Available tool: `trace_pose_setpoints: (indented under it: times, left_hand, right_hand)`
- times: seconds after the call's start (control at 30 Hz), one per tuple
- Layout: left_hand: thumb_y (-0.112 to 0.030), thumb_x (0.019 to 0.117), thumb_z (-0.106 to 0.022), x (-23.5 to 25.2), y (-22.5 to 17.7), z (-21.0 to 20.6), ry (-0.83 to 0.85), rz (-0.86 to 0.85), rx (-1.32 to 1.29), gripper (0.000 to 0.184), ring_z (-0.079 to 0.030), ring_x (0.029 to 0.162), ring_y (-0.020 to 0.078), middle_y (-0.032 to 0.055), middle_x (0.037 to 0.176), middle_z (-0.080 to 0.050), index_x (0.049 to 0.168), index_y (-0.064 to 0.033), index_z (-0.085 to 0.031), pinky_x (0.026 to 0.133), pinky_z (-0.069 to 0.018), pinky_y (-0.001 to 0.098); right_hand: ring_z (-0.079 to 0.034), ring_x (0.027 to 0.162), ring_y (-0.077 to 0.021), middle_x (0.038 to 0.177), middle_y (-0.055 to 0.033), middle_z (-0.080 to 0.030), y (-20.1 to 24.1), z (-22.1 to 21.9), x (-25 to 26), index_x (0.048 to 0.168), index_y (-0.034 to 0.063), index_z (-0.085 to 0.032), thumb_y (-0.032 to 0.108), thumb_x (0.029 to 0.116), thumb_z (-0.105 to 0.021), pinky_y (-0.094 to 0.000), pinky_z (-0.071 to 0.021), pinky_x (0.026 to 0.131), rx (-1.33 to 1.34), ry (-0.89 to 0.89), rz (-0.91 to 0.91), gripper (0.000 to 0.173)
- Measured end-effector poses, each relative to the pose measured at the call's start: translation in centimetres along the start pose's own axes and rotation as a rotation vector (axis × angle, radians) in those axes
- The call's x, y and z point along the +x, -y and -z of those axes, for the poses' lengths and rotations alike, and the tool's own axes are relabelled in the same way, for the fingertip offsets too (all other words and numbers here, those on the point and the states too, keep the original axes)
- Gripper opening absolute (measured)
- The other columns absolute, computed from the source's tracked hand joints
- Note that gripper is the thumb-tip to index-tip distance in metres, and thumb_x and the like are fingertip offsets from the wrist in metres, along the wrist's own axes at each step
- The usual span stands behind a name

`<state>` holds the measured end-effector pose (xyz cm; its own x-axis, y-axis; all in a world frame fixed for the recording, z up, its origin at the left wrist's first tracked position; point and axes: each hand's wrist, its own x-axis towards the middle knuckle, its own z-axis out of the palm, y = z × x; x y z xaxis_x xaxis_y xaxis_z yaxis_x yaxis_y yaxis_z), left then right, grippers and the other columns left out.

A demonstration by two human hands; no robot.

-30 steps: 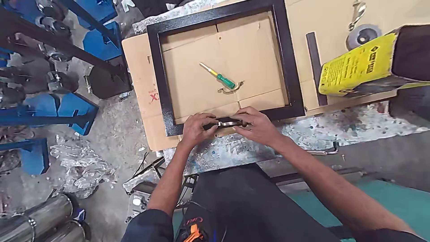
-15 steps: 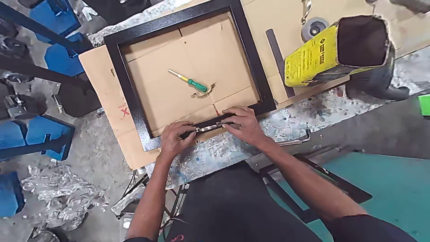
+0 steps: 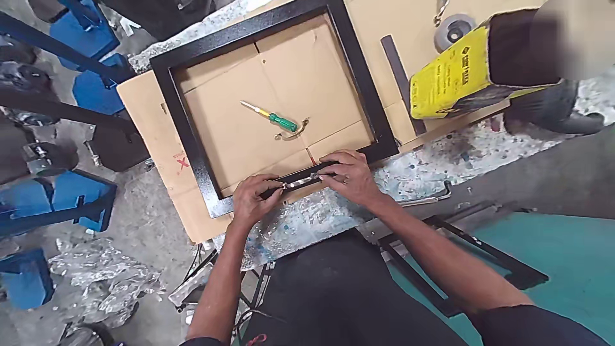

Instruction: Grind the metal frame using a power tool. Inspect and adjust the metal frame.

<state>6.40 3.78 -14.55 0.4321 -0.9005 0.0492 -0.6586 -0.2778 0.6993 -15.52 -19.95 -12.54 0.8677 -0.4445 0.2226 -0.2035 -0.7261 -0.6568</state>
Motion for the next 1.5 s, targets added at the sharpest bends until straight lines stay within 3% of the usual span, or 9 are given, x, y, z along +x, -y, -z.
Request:
trace_pose_setpoints:
  times: [0.2, 0.43, 0.77, 0.9, 1.0, 1.17, 1.33, 1.4, 1.5]
  left_hand:
    - [-0.039, 0.0927, -0.073, 0.2, -0.6, 0.6, -0.004, -0.016, 0.024, 0.016, -0.065, 0.114, 0.0031, -0.0184, 0.127, -0.07, 0.106, -0.0343, -0.081, 0.096, -0.0545, 0.0384]
    - [-0.049, 0.0874, -0.075, -0.4, 0.2, 1.0, 0.008, 0.048, -0.01, 0.054, -0.069, 0.113, 0.009, -0.0078, 0.122, -0.074, 0.136, -0.027, -0.068, 0.099, -0.0566, 0.0448]
    - [-0.044, 0.095, -0.068, 0.0, -0.1, 0.6, -0.162, 0.059, -0.461, 0.065, -0.074, 0.098, 0.0148, 0.0048, 0.116, -0.076, 0.143, -0.0019, -0.056, 0.083, -0.064, 0.0337]
    - [-0.045, 0.097, -0.065, 0.0, 0.1, 0.8, -0.252, 0.093, -0.479, 0.062, -0.074, 0.096, 0.0161, 0.0052, 0.113, -0.076, 0.141, -0.0018, -0.059, 0.084, -0.0639, 0.0364]
    - [-0.044, 0.097, -0.065, 0.4, 0.0, 0.7, -0.255, 0.126, -0.476, 0.058, -0.074, 0.096, 0.0143, 0.0032, 0.113, -0.076, 0.139, -0.0053, -0.061, 0.083, -0.064, 0.0357]
    - [-0.043, 0.0967, -0.067, 0.4, -0.5, 0.4, -0.271, 0.178, -0.459, 0.053, -0.074, 0.092, 0.0119, 0.0007, 0.112, -0.077, 0.137, -0.0075, -0.064, 0.081, -0.0642, 0.034]
    - [-0.038, 0.097, -0.068, 0.7, -0.8, -0.1, -0.341, 0.206, -0.44, 0.048, -0.075, 0.091, 0.0103, -0.0009, 0.112, -0.077, 0.136, -0.0097, -0.065, 0.081, -0.0646, 0.0343]
    - [-0.04, 0.0965, -0.067, 0.6, -0.9, -0.2, -0.353, 0.209, -0.418, 0.049, -0.074, 0.091, 0.0102, 0.0001, 0.112, -0.077, 0.136, -0.0095, -0.066, 0.082, -0.064, 0.0345]
    - [-0.042, 0.0959, -0.067, 0.8, -0.8, -0.4, -0.368, 0.204, -0.404, 0.05, -0.073, 0.088, 0.0097, -0.0001, 0.11, -0.077, 0.135, -0.0106, -0.066, 0.079, -0.0634, 0.0344]
  right_hand:
    - [-0.059, 0.127, -0.0198, 0.127, 0.0021, -0.071, 0.3, 0.1, 0.2, 0.102, 0.0219, -0.082, 0.031, 0.0941, -0.073, -0.0509, -0.0435, 0.108, 0.012, 0.015, -0.004, 0.015]
    - [-0.059, 0.13, -0.0191, 0.135, -0.0033, -0.067, 1.1, 1.1, -0.5, 0.121, 0.0138, -0.076, 0.032, 0.0914, -0.077, -0.0446, -0.0478, 0.111, 0.087, 0.031, -0.041, 0.034]
    - [-0.071, 0.104, -0.0233, 0.116, -0.0123, -0.071, 0.0, 22.0, 3.8, 0.112, 0.0038, -0.072, 0.008, 0.0938, -0.069, -0.0458, -0.0615, 0.092, -0.369, -0.391, -0.228, 0.019]
    - [-0.069, 0.099, -0.0434, 0.105, -0.0218, -0.072, -8.0, 27.4, 7.7, 0.109, 0.0071, -0.074, 0.016, 0.0971, -0.067, -0.0703, -0.0518, 0.087, -0.426, 0.14, -0.53, 0.016]
    - [-0.067, 0.103, -0.0445, 0.107, -0.024, -0.071, -13.7, 27.4, 10.7, 0.112, 0.0053, -0.074, 0.024, 0.0964, -0.071, -0.0709, -0.0481, 0.09, -0.386, 0.556, -0.521, 0.025]
    - [-0.067, 0.104, -0.0466, 0.105, -0.0286, -0.07, -16.3, 25.0, 11.5, 0.106, -0.0066, -0.069, 0.022, 0.0988, -0.067, -0.0676, -0.0483, 0.093, -0.528, 0.741, -0.436, 0.03]
    - [-0.066, 0.096, -0.0583, 0.101, -0.0429, -0.065, -6.3, 24.5, 8.3, 0.104, -0.0207, -0.065, 0.005, 0.1034, -0.052, -0.0696, -0.0496, 0.084, -0.678, 0.475, -0.16, 0.029]
    - [-0.046, 0.141, -0.0486, 0.147, -0.0374, -0.049, 6.8, 25.9, 12.4, 0.14, -0.0162, -0.049, 0.007, 0.1107, -0.038, -0.0579, -0.0334, 0.117, -0.787, 0.886, -0.612, 0.039]
    - [-0.049, 0.137, -0.0515, 0.142, -0.0394, -0.052, 12.3, 27.8, 13.6, 0.135, -0.0182, -0.053, 0.002, 0.1062, -0.046, -0.0568, -0.035, 0.116, -0.748, 0.922, -0.574, 0.036]
